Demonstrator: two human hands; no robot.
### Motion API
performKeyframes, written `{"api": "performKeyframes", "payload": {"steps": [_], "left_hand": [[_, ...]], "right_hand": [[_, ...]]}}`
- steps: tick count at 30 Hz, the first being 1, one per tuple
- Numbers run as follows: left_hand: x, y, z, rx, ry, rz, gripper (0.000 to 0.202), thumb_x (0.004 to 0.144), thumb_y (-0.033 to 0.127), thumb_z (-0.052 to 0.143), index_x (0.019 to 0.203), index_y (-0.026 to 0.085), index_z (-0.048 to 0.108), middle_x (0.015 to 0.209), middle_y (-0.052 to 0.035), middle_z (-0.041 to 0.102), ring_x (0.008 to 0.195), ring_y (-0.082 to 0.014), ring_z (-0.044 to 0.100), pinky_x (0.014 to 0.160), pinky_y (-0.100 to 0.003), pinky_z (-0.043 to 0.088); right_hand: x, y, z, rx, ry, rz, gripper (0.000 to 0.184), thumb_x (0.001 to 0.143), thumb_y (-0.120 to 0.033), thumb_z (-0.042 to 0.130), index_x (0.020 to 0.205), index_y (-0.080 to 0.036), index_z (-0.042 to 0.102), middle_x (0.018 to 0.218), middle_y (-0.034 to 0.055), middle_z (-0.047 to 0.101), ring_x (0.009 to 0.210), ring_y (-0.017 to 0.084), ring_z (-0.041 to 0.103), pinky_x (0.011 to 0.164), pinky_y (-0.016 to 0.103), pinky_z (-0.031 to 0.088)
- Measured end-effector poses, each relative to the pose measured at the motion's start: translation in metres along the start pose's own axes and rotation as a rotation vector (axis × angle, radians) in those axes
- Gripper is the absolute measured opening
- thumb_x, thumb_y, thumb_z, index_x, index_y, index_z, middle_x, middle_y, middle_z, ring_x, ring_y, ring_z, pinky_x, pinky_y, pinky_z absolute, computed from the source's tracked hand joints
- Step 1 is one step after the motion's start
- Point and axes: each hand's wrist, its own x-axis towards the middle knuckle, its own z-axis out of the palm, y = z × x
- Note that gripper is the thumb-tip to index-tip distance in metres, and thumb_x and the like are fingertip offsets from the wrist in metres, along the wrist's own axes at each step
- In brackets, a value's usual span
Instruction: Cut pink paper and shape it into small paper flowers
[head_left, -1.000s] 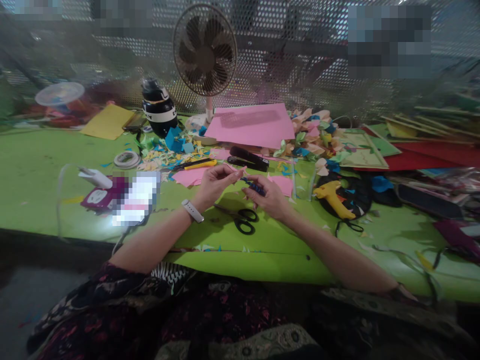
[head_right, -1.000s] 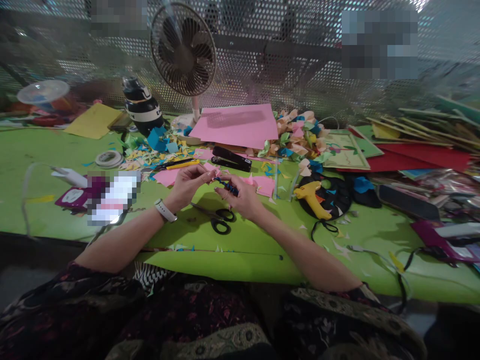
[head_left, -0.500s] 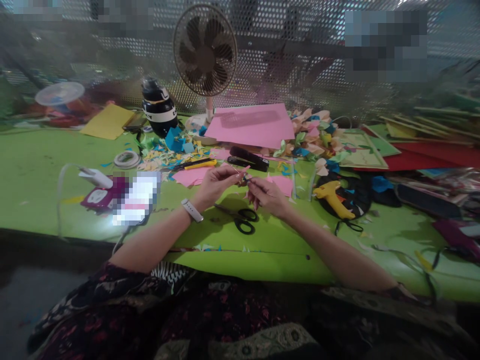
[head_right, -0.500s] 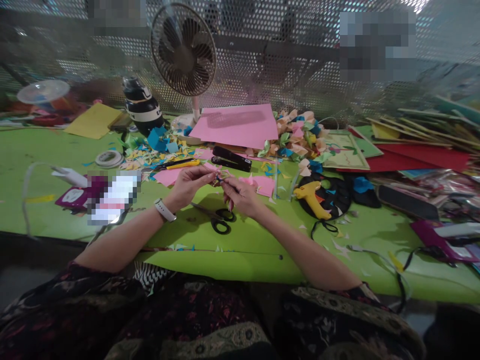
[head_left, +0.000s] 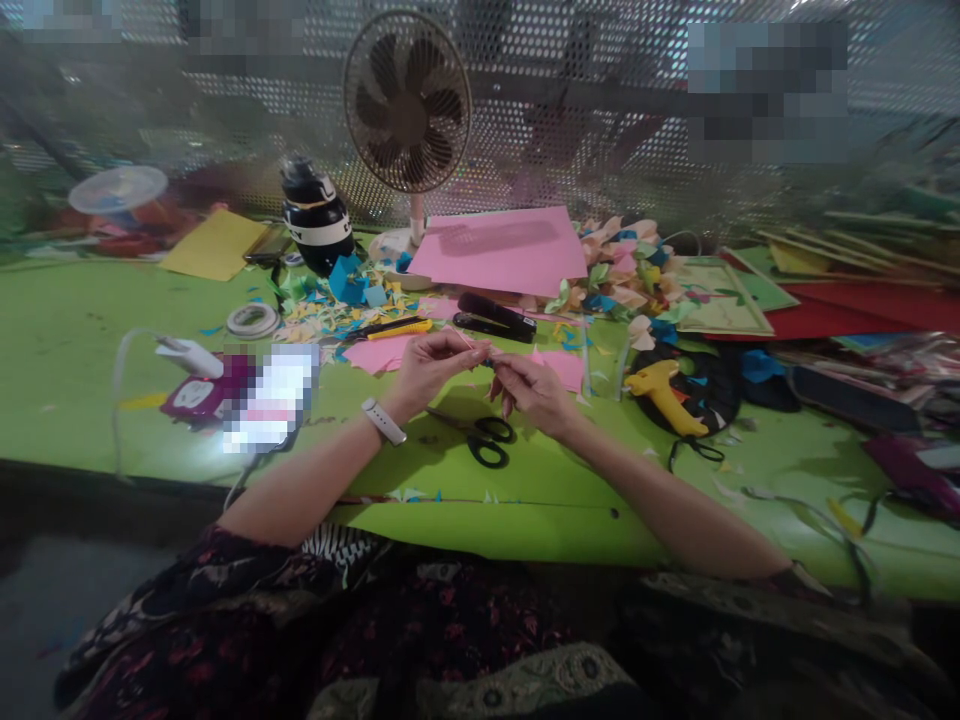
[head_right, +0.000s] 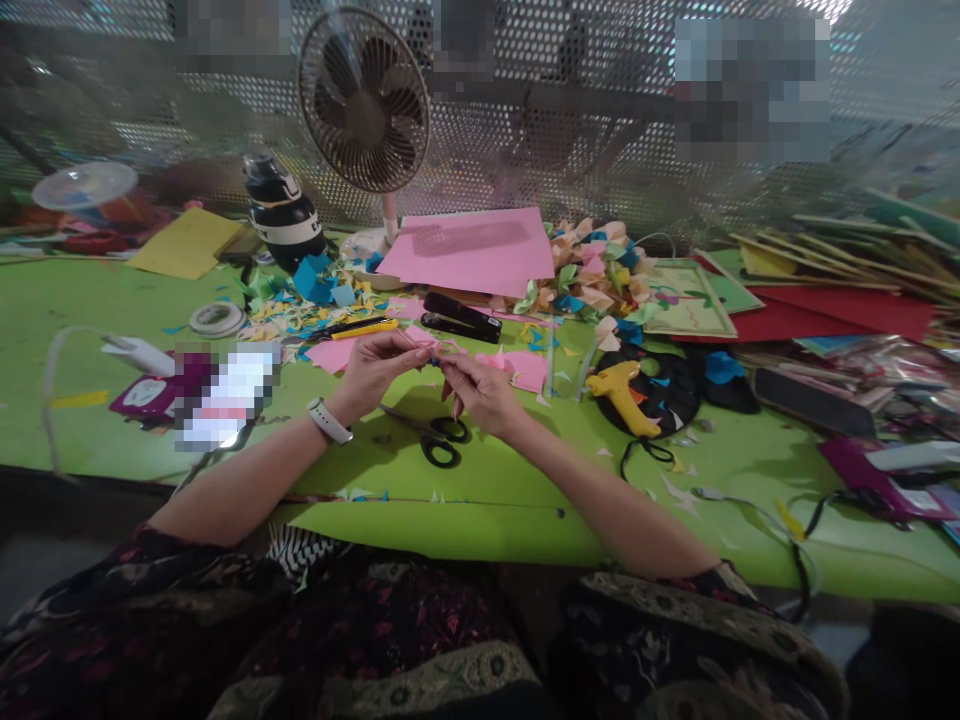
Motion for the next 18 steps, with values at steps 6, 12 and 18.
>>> {"api": "performKeyframes", "payload": {"steps": [6, 12, 18], "left_hand": [[-0.0005, 0.002, 0.001, -0.008, 0.016, -0.017, 0.032, 0.064, 0.044, 0.092, 0.069, 0.018, 0.075, 0.075, -0.0023, 0.072, 0.073, -0.0138, 0.067, 0.076, -0.032, 0.054], [-0.0001, 0.0, 0.0, -0.022, -0.007, -0.029, 0.031, 0.068, 0.045, 0.09, 0.075, 0.018, 0.077, 0.075, -0.0025, 0.072, 0.069, -0.0115, 0.064, 0.071, -0.029, 0.053], [-0.0003, 0.0007, 0.0013, -0.025, -0.002, -0.057, 0.032, 0.066, 0.046, 0.09, 0.08, 0.019, 0.079, 0.08, -0.0037, 0.075, 0.07, -0.0117, 0.065, 0.072, -0.028, 0.053]], "right_hand": [[-0.001, -0.0012, 0.0038, -0.02, 0.078, -0.027, 0.045, 0.095, -0.058, 0.058, 0.119, -0.021, 0.065, 0.077, -0.0004, 0.065, 0.048, 0.01, 0.059, 0.043, 0.024, 0.052], [0.0017, -0.0005, 0.0003, -0.005, 0.055, 0.014, 0.051, 0.095, -0.066, 0.053, 0.113, -0.02, 0.064, 0.068, -0.0032, 0.063, 0.038, 0.008, 0.052, 0.037, 0.022, 0.045], [0.0004, -0.0041, -0.0001, -0.003, -0.005, 0.064, 0.051, 0.094, -0.066, 0.052, 0.105, -0.017, 0.062, 0.065, -0.0039, 0.058, 0.039, 0.007, 0.05, 0.036, 0.02, 0.042]]}}
